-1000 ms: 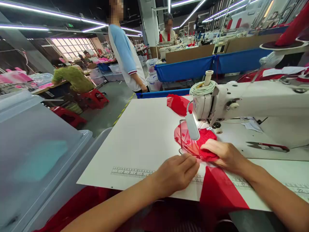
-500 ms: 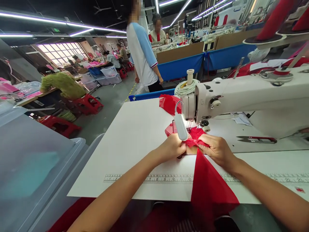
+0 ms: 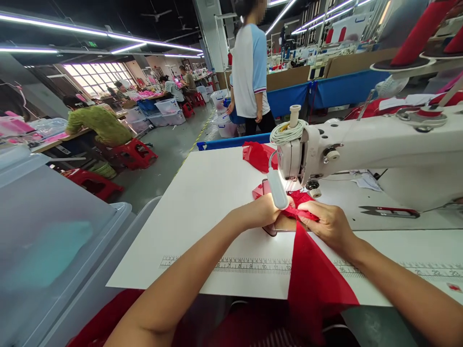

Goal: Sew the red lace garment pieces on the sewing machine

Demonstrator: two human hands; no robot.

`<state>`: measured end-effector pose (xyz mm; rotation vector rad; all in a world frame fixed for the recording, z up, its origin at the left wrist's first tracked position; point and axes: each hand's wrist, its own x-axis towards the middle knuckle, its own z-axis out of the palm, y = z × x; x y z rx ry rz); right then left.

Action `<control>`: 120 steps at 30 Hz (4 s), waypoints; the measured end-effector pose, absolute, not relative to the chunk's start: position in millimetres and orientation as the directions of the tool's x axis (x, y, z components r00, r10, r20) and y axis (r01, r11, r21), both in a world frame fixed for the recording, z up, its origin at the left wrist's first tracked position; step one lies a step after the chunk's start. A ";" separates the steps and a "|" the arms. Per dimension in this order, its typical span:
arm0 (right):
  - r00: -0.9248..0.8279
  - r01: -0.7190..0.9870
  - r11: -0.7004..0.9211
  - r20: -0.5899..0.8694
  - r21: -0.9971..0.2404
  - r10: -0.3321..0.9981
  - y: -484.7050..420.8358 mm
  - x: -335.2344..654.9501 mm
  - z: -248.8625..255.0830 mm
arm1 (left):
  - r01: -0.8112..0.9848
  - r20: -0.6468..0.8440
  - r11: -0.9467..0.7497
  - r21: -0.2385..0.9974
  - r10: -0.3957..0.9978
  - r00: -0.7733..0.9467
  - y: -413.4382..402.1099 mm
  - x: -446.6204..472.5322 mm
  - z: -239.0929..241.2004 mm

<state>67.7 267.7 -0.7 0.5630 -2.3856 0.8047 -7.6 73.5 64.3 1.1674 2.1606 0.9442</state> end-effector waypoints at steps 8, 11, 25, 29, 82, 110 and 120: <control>-0.764 -0.524 0.733 0.619 -0.434 -0.180 265.5 65.9 -0.8 | 0.644 0.140 0.414 0.644 0.763 -0.631 78.3 0.8 39.3; -0.766 -0.531 0.742 0.606 -0.408 -0.215 265.4 67.2 0.5 | 0.658 0.174 0.440 0.612 0.736 -0.654 79.6 4.1 32.5; -0.789 -0.498 0.739 0.590 -0.453 -0.171 259.7 69.2 4.3 | 0.534 -0.125 0.432 0.727 0.848 -0.515 70.6 0.1 56.7; -0.836 -0.456 0.711 0.531 -0.535 -0.137 260.6 65.2 5.1 | 0.569 -0.080 0.429 0.702 0.841 -0.536 72.5 -11.3 60.0; -0.679 -0.627 0.756 0.607 -0.186 -0.414 273.4 71.9 3.7 | 0.853 0.197 0.487 0.186 0.832 -0.518 75.5 4.1 31.7; -0.686 -0.473 0.880 0.646 -0.049 -0.333 279.1 71.1 -6.0 | 0.906 0.194 0.424 0.010 0.888 -0.418 64.3 36.9 24.3; -0.694 -0.463 0.886 0.632 -0.022 -0.346 280.3 70.3 -1.0 | 0.895 0.309 0.447 -0.005 0.852 -0.423 67.4 37.7 10.4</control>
